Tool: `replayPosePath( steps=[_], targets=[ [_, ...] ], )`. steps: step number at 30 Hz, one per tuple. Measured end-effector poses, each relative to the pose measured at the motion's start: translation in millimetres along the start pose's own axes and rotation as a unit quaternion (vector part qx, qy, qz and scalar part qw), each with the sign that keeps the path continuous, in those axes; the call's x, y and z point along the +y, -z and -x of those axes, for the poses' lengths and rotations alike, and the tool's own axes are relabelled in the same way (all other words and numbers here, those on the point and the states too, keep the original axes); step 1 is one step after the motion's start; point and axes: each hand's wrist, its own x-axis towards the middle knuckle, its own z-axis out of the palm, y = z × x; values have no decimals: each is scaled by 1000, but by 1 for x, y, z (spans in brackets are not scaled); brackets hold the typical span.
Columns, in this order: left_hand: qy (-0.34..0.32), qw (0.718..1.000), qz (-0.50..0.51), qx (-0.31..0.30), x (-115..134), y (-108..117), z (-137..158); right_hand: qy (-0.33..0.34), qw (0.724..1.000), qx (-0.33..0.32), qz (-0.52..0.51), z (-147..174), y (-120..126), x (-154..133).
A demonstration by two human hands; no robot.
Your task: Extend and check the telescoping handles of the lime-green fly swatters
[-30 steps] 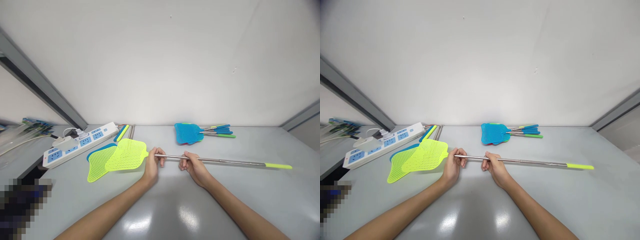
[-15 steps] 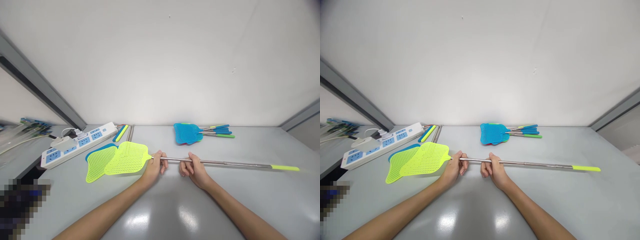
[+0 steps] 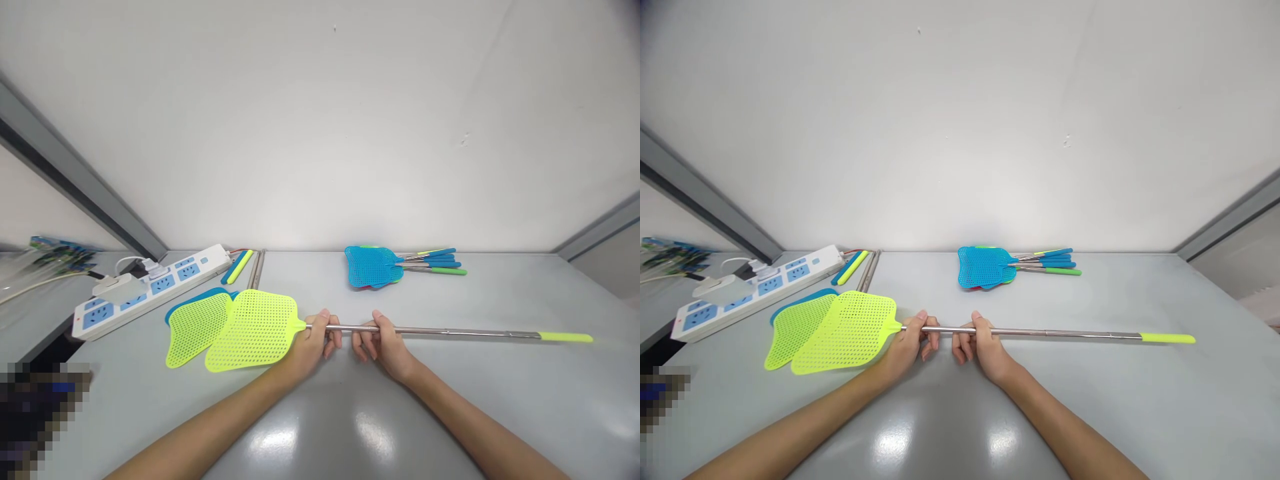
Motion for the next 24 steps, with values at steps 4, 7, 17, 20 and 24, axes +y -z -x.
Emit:
replayPosePath(
  steps=[4, 7, 17, 20, 24],
  targets=[
    [2, 1000, -6, -3, 3, -1, 0, 1, 1000, -5, -25, -1, 0, 0],
    [-1, 1000, -18, -6, 5, -1, -3, 3, 999, 16, -33, -4, -1, -2],
    [-30, 999, 8, 10, 3, -1, -9, 0, 999, 35, -32, -8, -4, -5],
    [-29, 999, 31, 11, 1, -1, -9, -4, 999, 31, -41, -9, -3, -4],
    [-20, 995, 93, 15, 3, -1, -10, 0, 999, 19, -28, -9, -1, -4]
  ],
)
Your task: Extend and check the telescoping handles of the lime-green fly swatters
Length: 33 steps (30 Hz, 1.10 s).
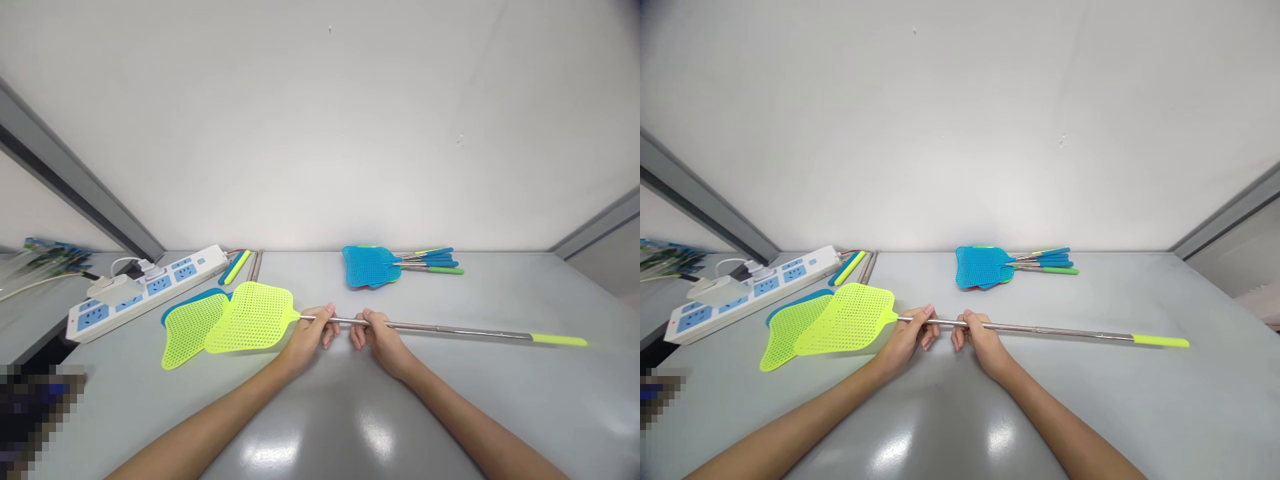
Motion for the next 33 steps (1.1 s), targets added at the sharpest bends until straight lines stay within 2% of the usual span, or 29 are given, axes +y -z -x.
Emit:
replayPosePath(
  steps=[3, 7, 13, 19, 26, 33],
  targets=[
    [14, 996, 83, 10, 5, 0, 0, 5, 1000, 8, 10, 0, 0, -1],
    [7, 980, 183, 82, 11, 0, 0, 4, 999, 28, -19, -1, -2, -2],
    [-10, 973, 174, 151, 6, 0, -3, 4, 999, 31, 8, -1, -3, -1],
    [4, 988, 123, 99, 2, 1, -5, 4, 1000, 6, -26, 1, -1, -2],
    [-3, 994, 112, -1, -6, 8, -4, 9, 999, -33, 21, 3, 5, 6],
    [20, 992, 122, -20, -9, 7, -2, 13, 999, -43, 27, 3, 4, 7]
  ],
)
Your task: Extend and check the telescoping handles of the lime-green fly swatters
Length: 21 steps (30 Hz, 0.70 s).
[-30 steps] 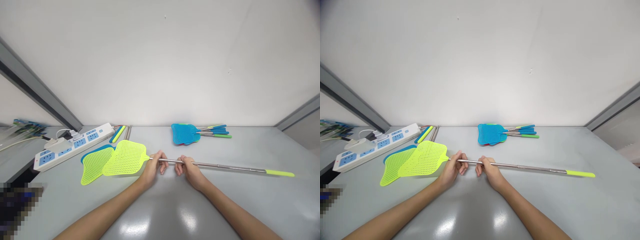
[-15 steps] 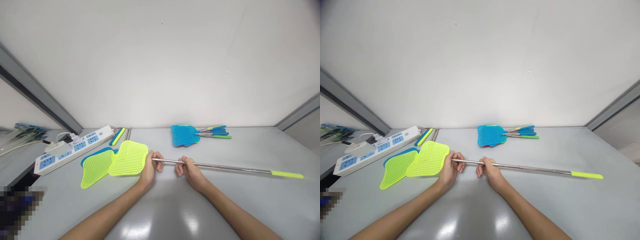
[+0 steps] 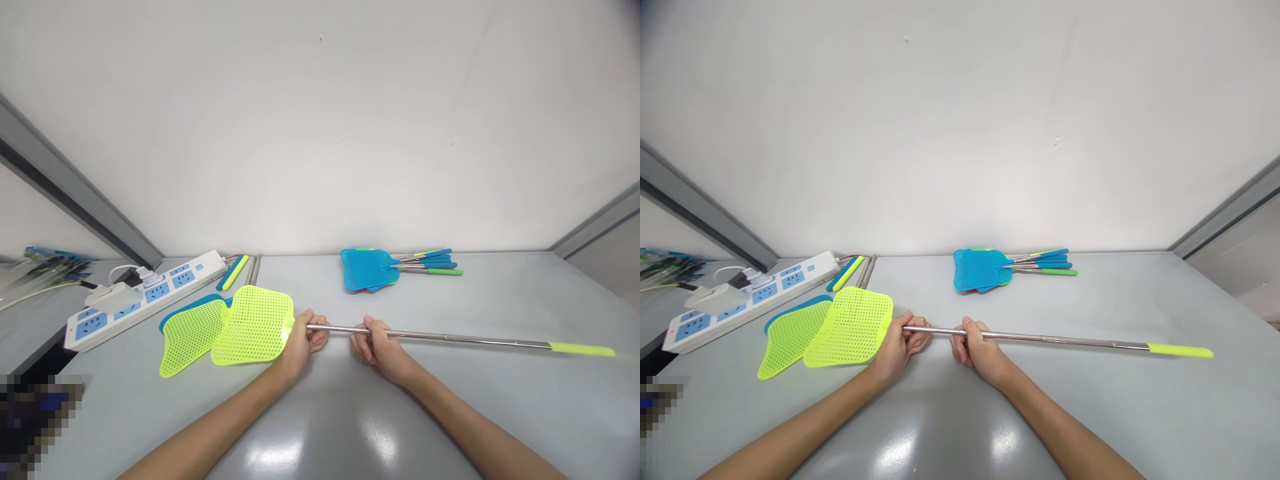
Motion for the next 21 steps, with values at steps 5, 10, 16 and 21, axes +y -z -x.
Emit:
replayPosePath(
  steps=[5, 10, 16, 21],
  targets=[
    [41, 999, -28, -9, 1, -4, 2, 2, 995, -10, 99, 3, 0, -3],
    [32, 997, -75, -16, -1, -8, 8, 0, 986, -36, 162, 5, 0, -3],
    [22, 990, -139, 7, -4, -12, 14, -2, 987, -46, 154, 4, 1, -5],
    [21, 978, -207, 14, 1, -15, 19, 1, 985, -51, 162, 4, 2, -4]
  ],
)
